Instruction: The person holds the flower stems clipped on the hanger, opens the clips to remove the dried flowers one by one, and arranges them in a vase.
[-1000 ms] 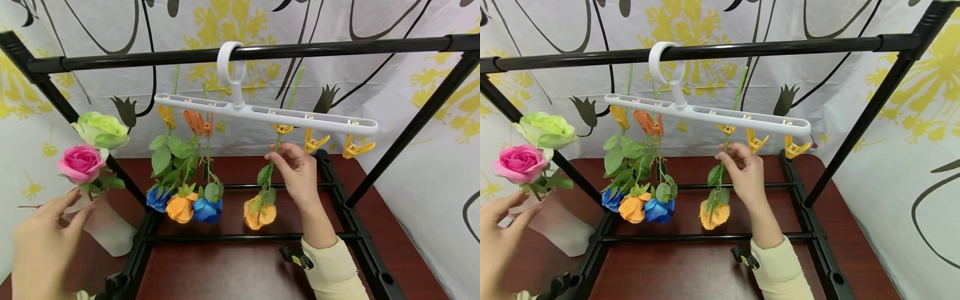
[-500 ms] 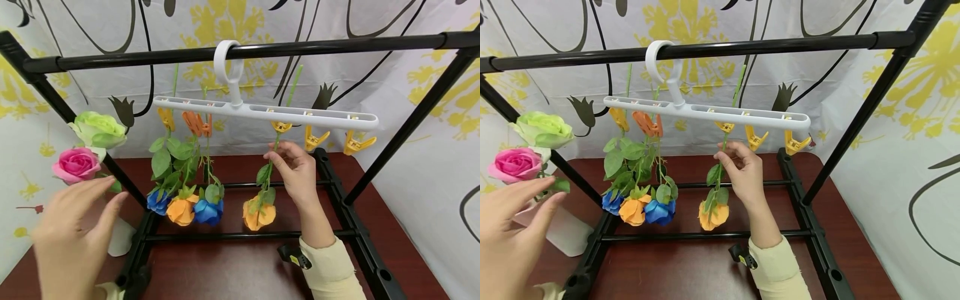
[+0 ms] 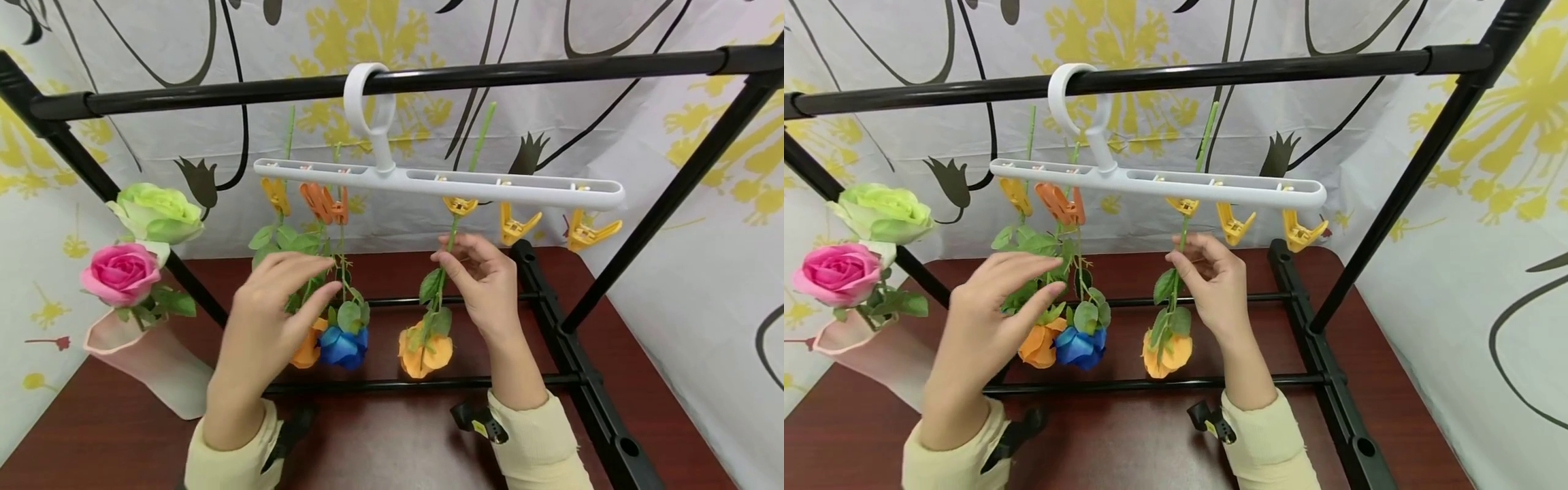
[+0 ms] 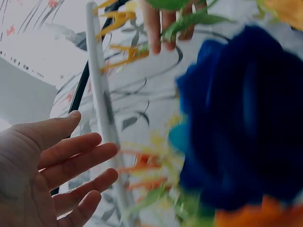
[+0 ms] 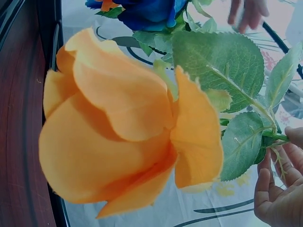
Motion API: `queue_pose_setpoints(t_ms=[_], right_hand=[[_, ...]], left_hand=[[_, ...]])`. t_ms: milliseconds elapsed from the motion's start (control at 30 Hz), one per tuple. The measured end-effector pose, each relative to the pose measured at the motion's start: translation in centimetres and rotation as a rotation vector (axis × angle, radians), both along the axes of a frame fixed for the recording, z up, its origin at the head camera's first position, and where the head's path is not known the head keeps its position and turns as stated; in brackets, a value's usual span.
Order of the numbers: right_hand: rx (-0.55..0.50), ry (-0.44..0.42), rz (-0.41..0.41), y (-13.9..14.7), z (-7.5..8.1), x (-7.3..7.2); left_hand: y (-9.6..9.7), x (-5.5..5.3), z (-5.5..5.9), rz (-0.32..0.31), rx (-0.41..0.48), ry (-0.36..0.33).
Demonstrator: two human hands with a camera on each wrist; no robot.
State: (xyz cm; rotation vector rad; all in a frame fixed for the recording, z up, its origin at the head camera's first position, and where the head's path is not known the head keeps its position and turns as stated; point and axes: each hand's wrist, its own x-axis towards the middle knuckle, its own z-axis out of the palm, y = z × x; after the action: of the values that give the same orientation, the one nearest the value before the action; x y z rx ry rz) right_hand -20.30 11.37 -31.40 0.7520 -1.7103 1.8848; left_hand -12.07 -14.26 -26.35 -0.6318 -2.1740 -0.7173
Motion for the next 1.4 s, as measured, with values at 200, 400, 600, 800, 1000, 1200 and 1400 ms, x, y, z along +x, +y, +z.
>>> queue_pose_setpoints(t_ms=[200, 400, 600, 800, 1000, 1200, 1400], right_hand=[[0.002, -0.007, -0.004, 0.1, 0.1, 0.1], [0.036, -0.013, -0.024, -0.1, 0.2, 0.3], [0.034, -0.003, -0.035, 0.0, 0.2, 0.2], [0.02, -0.002, -0.066, 0.4, 0.1, 0.2], [0.052, -0.044, -0.108, 0.6, 0.1, 0.4], [0.048, -0.067, -0.109, 0.5, 0.0, 0.4], [0.019, -0.036, -0.111, 0.6, 0.0, 0.3]], left_hand=[[3.3, -2.0, 0.0, -0.142, 0.08, -0.046], [6.7, -3.4, 0.3, -0.167, 0.175, -0.074], [9.2, -5.0, 1.1, -0.178, 0.217, -0.06], [11.2, -6.8, 1.1, -0.207, 0.286, 0.001], [13.2, -7.9, 0.9, -0.219, 0.382, 0.086], [14.2, -8.1, 1.0, -0.231, 0.447, 0.161], [14.6, -8.1, 1.1, -0.236, 0.457, 0.197]])
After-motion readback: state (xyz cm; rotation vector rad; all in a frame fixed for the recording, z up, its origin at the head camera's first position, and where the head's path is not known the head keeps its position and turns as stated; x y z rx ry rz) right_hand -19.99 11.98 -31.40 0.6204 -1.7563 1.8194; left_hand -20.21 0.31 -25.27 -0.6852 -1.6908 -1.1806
